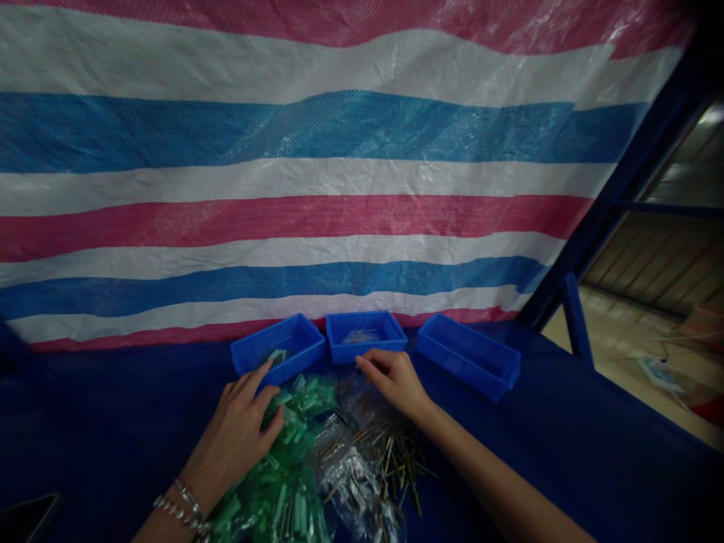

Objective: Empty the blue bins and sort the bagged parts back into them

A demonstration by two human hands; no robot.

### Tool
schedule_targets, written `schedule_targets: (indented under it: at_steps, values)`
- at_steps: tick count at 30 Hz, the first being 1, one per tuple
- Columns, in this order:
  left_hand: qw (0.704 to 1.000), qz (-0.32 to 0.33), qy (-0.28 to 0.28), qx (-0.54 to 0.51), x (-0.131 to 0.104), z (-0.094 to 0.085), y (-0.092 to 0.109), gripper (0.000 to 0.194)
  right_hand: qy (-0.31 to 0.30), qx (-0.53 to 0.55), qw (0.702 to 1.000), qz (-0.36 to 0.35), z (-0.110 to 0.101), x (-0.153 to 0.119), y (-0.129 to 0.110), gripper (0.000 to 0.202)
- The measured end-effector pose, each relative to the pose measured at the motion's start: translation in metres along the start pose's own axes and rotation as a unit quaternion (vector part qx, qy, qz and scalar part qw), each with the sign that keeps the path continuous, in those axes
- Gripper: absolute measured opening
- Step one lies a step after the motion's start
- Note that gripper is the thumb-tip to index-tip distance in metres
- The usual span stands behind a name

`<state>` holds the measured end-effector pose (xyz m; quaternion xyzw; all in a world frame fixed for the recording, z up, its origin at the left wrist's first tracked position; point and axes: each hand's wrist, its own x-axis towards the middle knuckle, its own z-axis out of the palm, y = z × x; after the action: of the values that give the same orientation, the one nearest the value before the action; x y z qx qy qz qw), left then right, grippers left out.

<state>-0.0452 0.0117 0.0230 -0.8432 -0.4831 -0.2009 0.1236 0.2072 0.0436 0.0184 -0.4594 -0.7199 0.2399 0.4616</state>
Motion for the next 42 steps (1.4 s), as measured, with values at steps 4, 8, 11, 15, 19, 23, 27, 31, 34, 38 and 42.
schedule_targets:
  at_steps: [4,8,11,15,19,23,27,31,34,38,42]
  values:
    - [1.0,-0.001,-0.008,-0.011,0.0,-0.003,-0.001,0.022,0.02,0.067,0.996,0.054,0.001,0.0,0.01,0.034]
    - [1.0,-0.005,-0.024,-0.01,-0.001,-0.004,-0.003,0.024,0.009,0.132,0.985,0.111,0.004,0.002,0.017,0.033]
    - [1.0,-0.005,-0.019,-0.012,-0.001,-0.003,-0.003,0.025,-0.007,0.173,0.977,0.128,0.006,0.002,0.017,0.03]
    - [1.0,-0.002,0.017,-0.014,0.001,-0.003,-0.003,0.022,-0.025,0.219,0.964,0.151,0.008,0.002,0.014,0.028]
    - [0.997,-0.016,0.067,-0.026,0.001,-0.005,0.0,0.019,-0.024,0.235,0.959,0.153,0.011,0.0,0.013,0.027]
    - [0.984,-0.054,0.127,-0.11,0.002,-0.009,0.005,0.017,-0.02,0.242,0.958,0.155,0.011,-0.001,0.016,0.027]
    - [0.926,-0.202,0.137,-0.289,0.004,-0.012,0.012,0.014,-0.019,0.243,0.958,0.154,0.012,-0.002,0.018,0.027]
    - [0.733,-0.33,0.034,-0.594,0.007,-0.01,0.024,0.026,-0.02,0.243,0.957,0.155,0.013,-0.002,0.02,0.027]
    - [0.636,-0.378,-0.006,-0.673,0.008,-0.009,0.031,0.039,-0.021,0.241,0.958,0.152,0.013,-0.002,0.019,0.027]
    - [0.604,-0.347,-0.062,-0.714,0.008,-0.011,0.035,0.044,-0.021,0.237,0.959,0.151,0.012,-0.002,0.017,0.027]
    - [0.613,-0.332,-0.099,-0.71,0.009,-0.012,0.036,0.033,-0.021,0.241,0.958,0.156,0.012,-0.002,0.016,0.027]
